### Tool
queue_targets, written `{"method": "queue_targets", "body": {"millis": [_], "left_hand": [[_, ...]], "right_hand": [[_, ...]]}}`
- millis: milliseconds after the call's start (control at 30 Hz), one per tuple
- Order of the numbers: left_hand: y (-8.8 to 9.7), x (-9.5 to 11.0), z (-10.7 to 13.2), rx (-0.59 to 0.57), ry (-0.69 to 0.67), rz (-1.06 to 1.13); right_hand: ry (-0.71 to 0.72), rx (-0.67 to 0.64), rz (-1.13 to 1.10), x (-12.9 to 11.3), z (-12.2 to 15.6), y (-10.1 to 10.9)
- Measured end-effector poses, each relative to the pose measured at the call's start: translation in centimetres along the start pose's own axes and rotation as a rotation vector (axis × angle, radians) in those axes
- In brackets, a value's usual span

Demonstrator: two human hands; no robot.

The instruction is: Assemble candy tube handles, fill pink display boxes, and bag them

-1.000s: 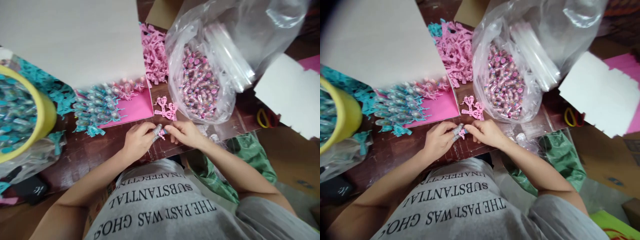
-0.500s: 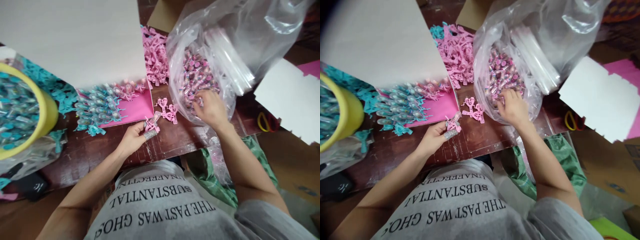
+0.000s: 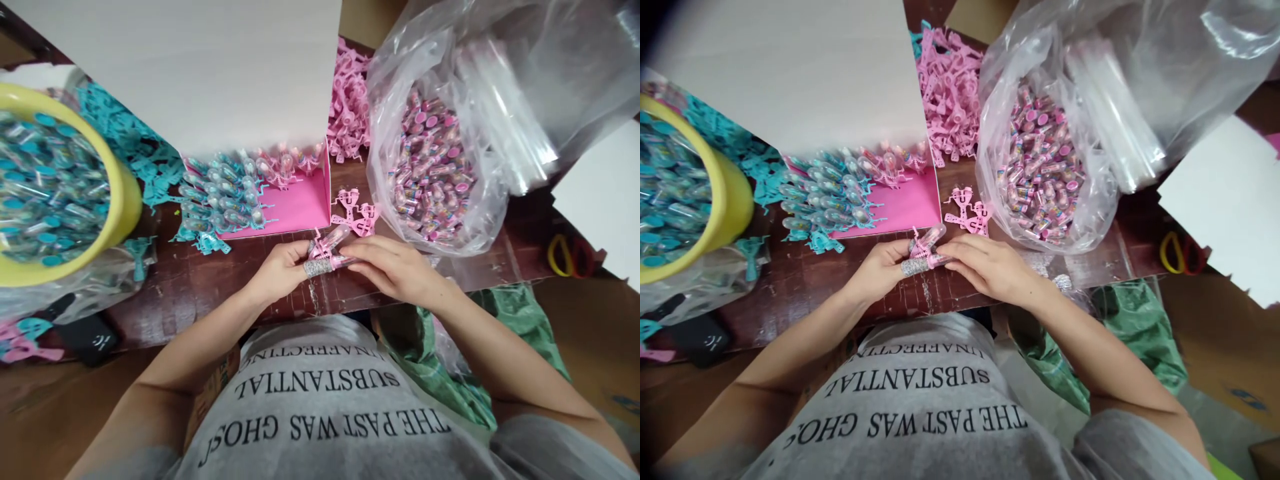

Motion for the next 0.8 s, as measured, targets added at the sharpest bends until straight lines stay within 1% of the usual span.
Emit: {"method": "queue_targets", "body": {"millis": [67, 167, 233, 267, 333, 367, 433, 500, 533, 600, 667, 700, 733, 800], "left_hand": [[0.5, 0.6, 0.2, 0.019, -0.114, -0.137], [1.0, 2.0, 0.8, 0.027, -0.378, -0.472], [1.1, 2.8, 1.3, 0.023, -0.552, -0.656], [1.1, 3.2, 1.5, 0.024, -0.613, -0.717], [1.3, 3.6, 1.7, 0.026, -0.671, -0.787], [1.4, 3.9, 1.7, 0.033, -0.666, -0.801], [2.0, 4.4, 1.5, 0.055, -0.589, -0.793], [2.6, 5.2, 1.0, 0.041, -0.491, -0.788], [2.9, 5.8, 0.6, 0.022, -0.467, -0.817], [4.0, 7.6, -0.6, -0.012, -0.498, -0.947], [5.7, 9.3, -2.5, -0.018, -0.565, -1.113], [6.7, 9.8, -3.7, -0.034, -0.582, -1.178], [7.6, 9.9, -5.1, -0.076, -0.577, -1.229], [8.9, 9.1, -7.6, -0.203, -0.545, -1.287]], "right_hand": [[-0.060, 0.007, -0.018, 0.0, -0.2, -0.4], [-0.208, -0.017, -0.115, 0.6, -0.4, -1.2], [-0.357, -0.093, -0.260, 1.5, -0.6, -2.1], [-0.433, -0.146, -0.349, 2.0, -0.6, -2.5], [-0.524, -0.230, -0.510, 2.4, -0.9, -3.2], [-0.524, -0.234, -0.563, 2.3, -1.2, -3.1], [-0.448, -0.177, -0.589, 1.7, -2.3, -2.4], [-0.323, -0.104, -0.531, 0.6, -3.6, -1.2], [-0.268, -0.085, -0.480, 0.1, -4.3, -0.6], [-0.199, -0.045, -0.335, -0.4, -6.0, 1.0], [-0.187, 0.033, -0.110, -0.2, -8.2, 2.8], [-0.188, 0.061, 0.027, 0.1, -9.5, 3.5], [-0.191, 0.067, 0.167, 0.4, -10.8, 3.8], [-0.208, 0.000, 0.410, 1.3, -13.3, 3.4]]}}
Point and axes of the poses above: each hand's wrist, its own z-axis away from the middle knuckle, its own y-axis out of the back of the hand, x = y × z, the point moved 7 cm from there along -z, towards the middle knuckle, and after that the axes turned 14 degrees about -y, right-handed, at the moved point
